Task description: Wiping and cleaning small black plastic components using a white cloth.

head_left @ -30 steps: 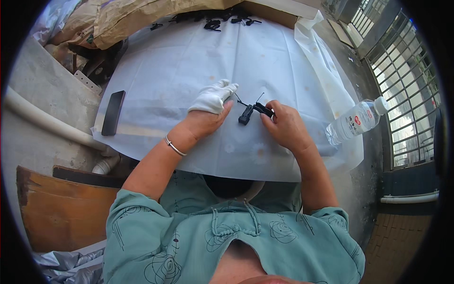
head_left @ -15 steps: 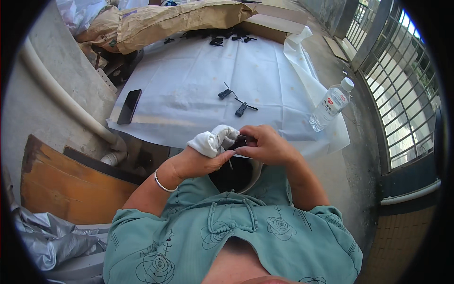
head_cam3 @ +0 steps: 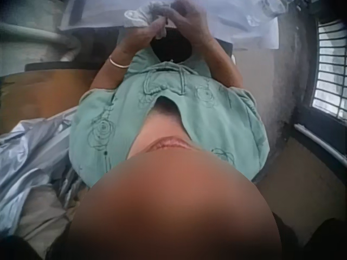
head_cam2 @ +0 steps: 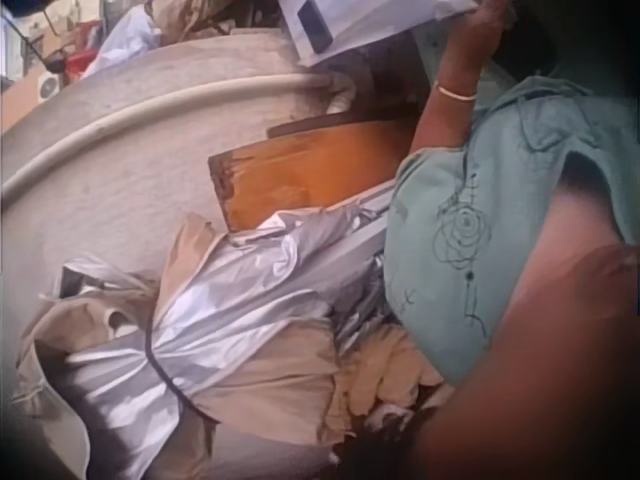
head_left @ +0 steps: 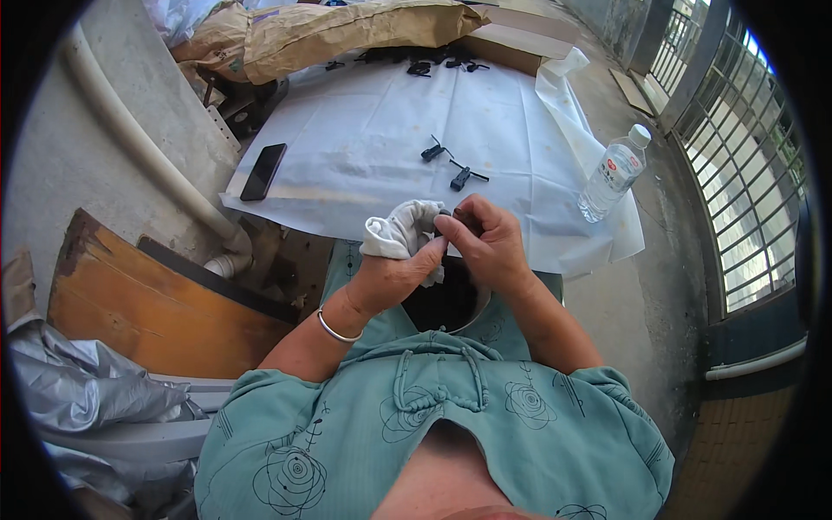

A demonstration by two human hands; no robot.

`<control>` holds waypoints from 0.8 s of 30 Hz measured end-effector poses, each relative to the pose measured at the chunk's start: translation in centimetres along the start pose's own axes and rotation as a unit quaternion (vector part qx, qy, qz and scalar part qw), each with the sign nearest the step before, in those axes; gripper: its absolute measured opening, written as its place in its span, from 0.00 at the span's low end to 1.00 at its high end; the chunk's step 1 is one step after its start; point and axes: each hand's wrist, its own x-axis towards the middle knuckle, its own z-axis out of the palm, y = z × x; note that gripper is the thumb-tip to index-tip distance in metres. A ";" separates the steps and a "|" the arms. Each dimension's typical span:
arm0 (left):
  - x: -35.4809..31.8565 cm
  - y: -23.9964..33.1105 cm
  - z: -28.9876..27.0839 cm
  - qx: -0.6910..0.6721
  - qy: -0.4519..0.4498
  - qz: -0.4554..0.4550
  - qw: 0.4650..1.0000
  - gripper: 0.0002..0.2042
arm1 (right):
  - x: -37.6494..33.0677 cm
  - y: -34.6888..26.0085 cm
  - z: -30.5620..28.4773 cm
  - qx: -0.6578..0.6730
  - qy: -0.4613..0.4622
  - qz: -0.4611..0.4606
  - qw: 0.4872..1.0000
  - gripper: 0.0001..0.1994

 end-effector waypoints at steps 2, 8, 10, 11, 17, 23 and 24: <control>-0.1 0.0 0.0 0.030 0.023 0.000 0.999 0.11 | 0.1 -0.1 -0.3 0.036 -0.095 0.046 0.994 0.08; -0.3 -1.0 -0.2 0.124 0.084 0.024 0.988 0.13 | -0.1 0.1 -0.1 -0.066 -0.124 -0.041 0.989 0.11; -0.4 -1.5 -0.2 0.193 0.087 0.074 0.975 0.14 | -0.2 0.1 0.0 -0.074 -0.145 -0.033 0.986 0.11; -0.4 -1.7 -0.2 0.261 0.088 0.122 0.954 0.15 | -0.3 0.3 0.1 -0.049 -0.160 0.029 0.985 0.11; -0.2 -2.2 -0.8 0.488 0.057 0.233 0.839 0.17 | -1.8 3.4 1.7 0.169 -0.131 0.133 0.968 0.12; 0.3 -2.3 -1.7 0.205 0.078 0.125 0.968 0.15 | -0.6 0.8 -0.6 -0.032 -0.175 0.073 0.981 0.08; 0.4 -2.1 -1.8 0.122 0.086 0.069 0.986 0.14 | -0.5 0.6 -0.9 -0.119 -0.189 0.074 0.972 0.07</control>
